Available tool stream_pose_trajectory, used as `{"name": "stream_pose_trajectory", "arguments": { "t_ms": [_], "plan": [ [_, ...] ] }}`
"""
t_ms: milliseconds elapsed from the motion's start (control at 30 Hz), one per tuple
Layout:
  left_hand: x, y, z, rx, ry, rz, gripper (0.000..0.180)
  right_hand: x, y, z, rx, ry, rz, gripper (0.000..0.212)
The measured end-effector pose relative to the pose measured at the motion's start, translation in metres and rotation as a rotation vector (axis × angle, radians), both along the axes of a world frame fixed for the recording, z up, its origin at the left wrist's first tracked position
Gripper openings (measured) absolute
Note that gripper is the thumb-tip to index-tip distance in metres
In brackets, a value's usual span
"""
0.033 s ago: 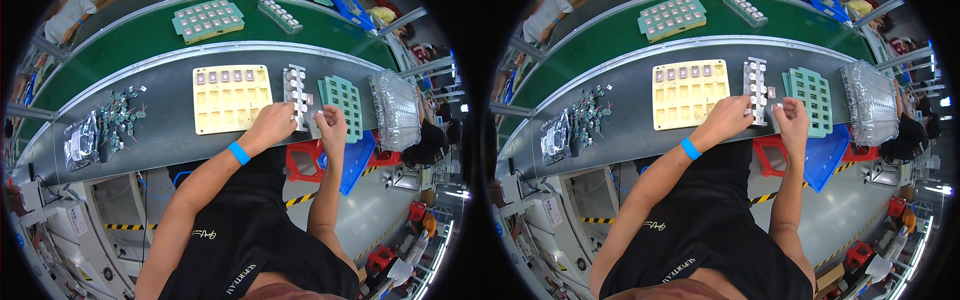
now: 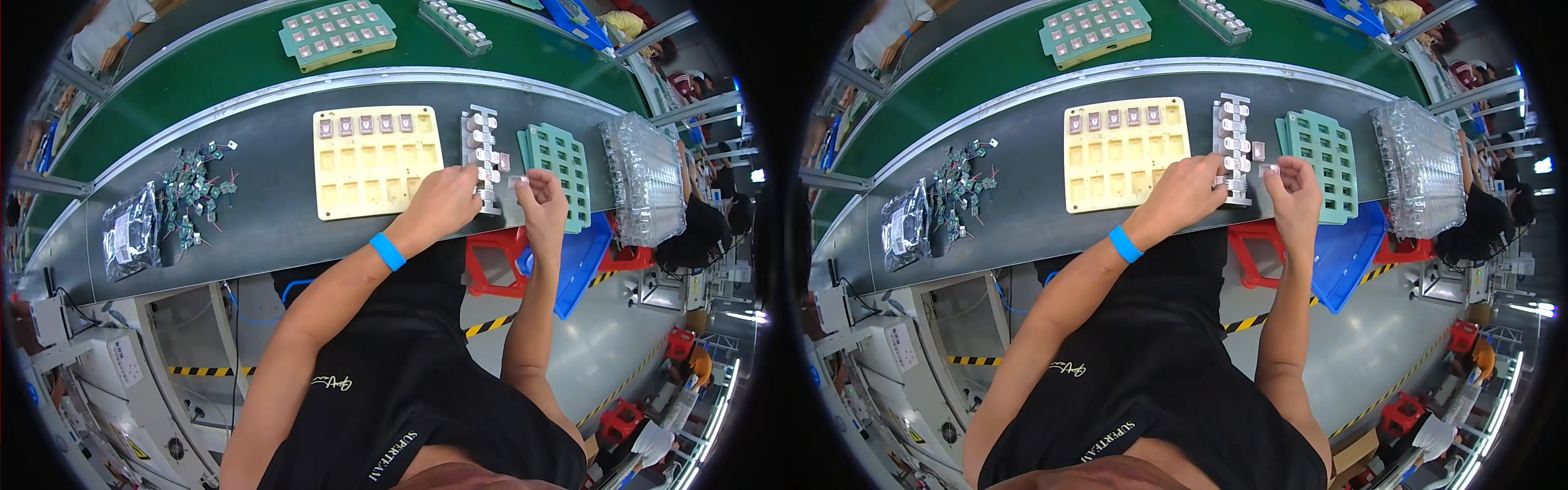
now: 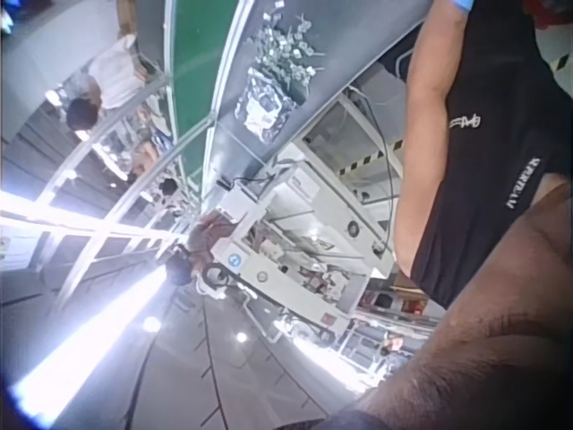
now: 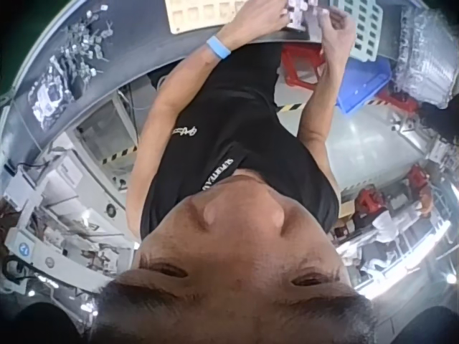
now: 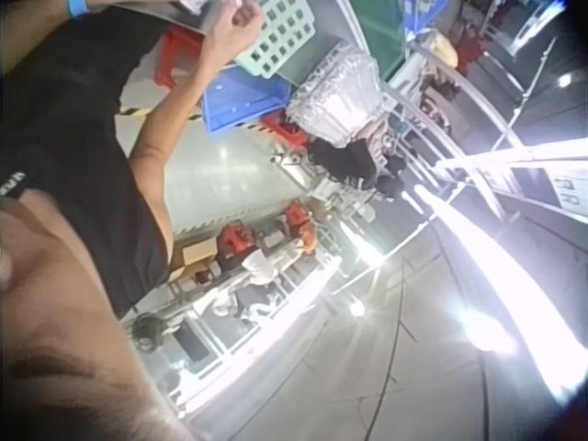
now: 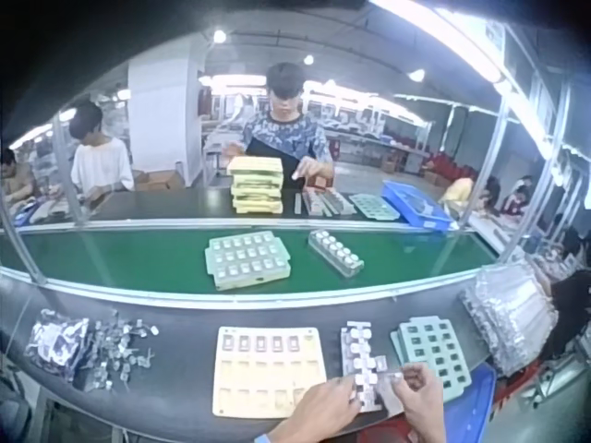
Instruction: Assembling electronic components by placing them into a slotted tray and applying a cover.
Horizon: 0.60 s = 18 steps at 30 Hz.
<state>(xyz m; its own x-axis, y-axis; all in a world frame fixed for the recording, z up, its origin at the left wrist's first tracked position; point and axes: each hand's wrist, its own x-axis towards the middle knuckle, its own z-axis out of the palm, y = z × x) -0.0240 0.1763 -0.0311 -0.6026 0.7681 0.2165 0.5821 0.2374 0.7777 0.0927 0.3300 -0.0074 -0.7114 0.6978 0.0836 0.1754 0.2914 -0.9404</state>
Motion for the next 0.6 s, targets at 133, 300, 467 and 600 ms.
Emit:
{"name": "stream_pose_trajectory", "arguments": {
  "t_ms": [133, 300, 467, 600],
  "plan": [
    [-0.005, -0.019, 0.012, 0.051, -0.007, 0.067, 0.017, -0.028, -0.003, 0.009, 0.106, 0.076, 0.075, 0.022],
    [-0.042, -0.083, 0.015, 0.128, 0.097, 0.303, 0.017, -0.102, -0.021, 0.020, 0.441, 0.015, 0.257, 0.020],
    [-0.079, -0.148, 0.010, 0.040, 0.213, 0.506, 0.017, -0.154, -0.016, -0.016, 0.805, -0.060, 0.408, 0.022],
    [-0.080, -0.163, -0.003, -0.004, 0.223, 0.521, 0.015, -0.159, -0.024, -0.012, 0.783, -0.170, 0.465, 0.019]
  ]
}}
